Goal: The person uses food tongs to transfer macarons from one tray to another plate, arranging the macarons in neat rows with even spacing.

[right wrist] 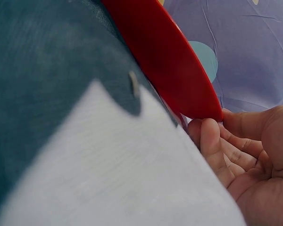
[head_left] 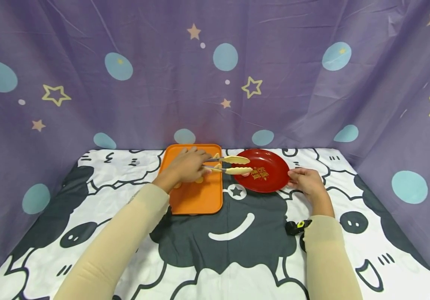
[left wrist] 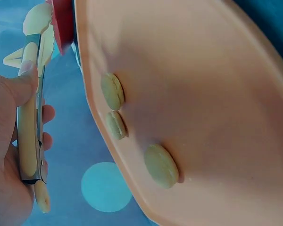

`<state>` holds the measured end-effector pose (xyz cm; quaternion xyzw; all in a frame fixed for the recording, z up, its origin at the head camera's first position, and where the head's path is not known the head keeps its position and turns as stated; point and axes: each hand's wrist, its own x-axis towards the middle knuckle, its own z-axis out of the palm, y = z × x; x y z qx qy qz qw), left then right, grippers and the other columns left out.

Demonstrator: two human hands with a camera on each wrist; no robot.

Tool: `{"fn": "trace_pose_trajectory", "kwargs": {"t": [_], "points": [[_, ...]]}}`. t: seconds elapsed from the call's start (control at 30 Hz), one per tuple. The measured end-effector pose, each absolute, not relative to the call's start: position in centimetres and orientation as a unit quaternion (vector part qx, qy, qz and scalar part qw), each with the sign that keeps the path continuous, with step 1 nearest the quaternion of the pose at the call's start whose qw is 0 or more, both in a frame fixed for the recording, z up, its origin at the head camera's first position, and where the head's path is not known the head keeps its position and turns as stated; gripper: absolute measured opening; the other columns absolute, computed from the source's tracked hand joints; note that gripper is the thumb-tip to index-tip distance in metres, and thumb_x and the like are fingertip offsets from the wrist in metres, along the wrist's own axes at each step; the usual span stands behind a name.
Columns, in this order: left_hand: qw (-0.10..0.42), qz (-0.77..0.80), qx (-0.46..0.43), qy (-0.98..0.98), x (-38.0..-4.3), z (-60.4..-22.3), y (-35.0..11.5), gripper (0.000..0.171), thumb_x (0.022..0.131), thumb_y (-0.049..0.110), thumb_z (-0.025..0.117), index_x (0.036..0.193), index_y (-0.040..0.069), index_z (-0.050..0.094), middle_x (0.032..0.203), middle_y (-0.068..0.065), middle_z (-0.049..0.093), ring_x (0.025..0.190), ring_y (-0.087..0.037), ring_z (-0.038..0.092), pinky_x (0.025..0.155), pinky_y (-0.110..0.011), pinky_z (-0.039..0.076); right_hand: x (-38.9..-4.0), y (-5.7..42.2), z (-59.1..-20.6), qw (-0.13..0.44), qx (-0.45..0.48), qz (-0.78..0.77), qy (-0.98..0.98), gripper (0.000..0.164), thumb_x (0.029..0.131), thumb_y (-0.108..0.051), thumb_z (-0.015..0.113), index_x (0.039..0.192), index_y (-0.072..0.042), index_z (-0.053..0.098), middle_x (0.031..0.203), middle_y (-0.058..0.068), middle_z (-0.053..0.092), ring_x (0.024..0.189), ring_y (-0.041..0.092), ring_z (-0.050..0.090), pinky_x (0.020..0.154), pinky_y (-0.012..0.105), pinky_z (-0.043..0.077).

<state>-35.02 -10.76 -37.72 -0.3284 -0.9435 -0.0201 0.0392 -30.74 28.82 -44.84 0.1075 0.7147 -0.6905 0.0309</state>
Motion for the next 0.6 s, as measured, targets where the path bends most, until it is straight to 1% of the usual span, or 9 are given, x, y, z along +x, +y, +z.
{"fn": "trace_pose_trajectory", "kwargs": {"t": [0.23,0.43,0.5,0.6], "points": [[0.071,-0.017,-0.341,-0.937,-33.7,-37.5,-11.0,0.056,0.098,0.041,0.068,0.145,0.011,0.058,0.133,-0.006,0.062,0.112,-0.027,0.05,0.096,-0.047,0.037,-30.9,28.9,-44.9,0.027,0.1,-0.695,0.712,0.038,0.102,-0.005,0.061,0.131,0.018,0.051,0.087,-0.002,0.066,0.075,0.009,0.066,0.073,0.024,0.058],[0.066,-0.032,-0.323,-0.944,-32.3,-37.5,-12.7,0.066,0.098,0.045,0.068,0.149,0.007,0.05,0.14,-0.011,0.056,0.115,-0.03,0.047,0.097,-0.05,0.035,-30.9,28.9,-45.0,0.026,0.101,-0.7,0.706,0.037,0.102,-0.003,0.06,0.13,0.019,0.051,0.087,0.0,0.066,0.074,0.009,0.067,0.072,0.023,0.058],[0.065,-0.042,-0.312,-0.947,-32.0,-37.5,-13.8,0.069,0.097,0.046,0.068,0.149,0.005,0.048,0.141,-0.013,0.054,0.119,-0.032,0.046,0.1,-0.053,0.035,-30.9,28.9,-45.0,0.026,0.103,-0.702,0.704,0.037,0.101,-0.003,0.061,0.13,0.019,0.052,0.086,0.0,0.066,0.073,0.009,0.067,0.071,0.022,0.058],[0.063,-0.051,-0.295,-0.952,-31.5,-37.4,-15.5,0.071,0.098,0.046,0.067,0.149,0.003,0.046,0.141,-0.015,0.052,0.124,-0.036,0.044,0.102,-0.057,0.034,-30.8,29.0,-45.0,0.028,0.106,-0.703,0.703,0.038,0.101,-0.003,0.061,0.13,0.018,0.052,0.086,0.0,0.066,0.073,0.009,0.067,0.071,0.023,0.058]]}}
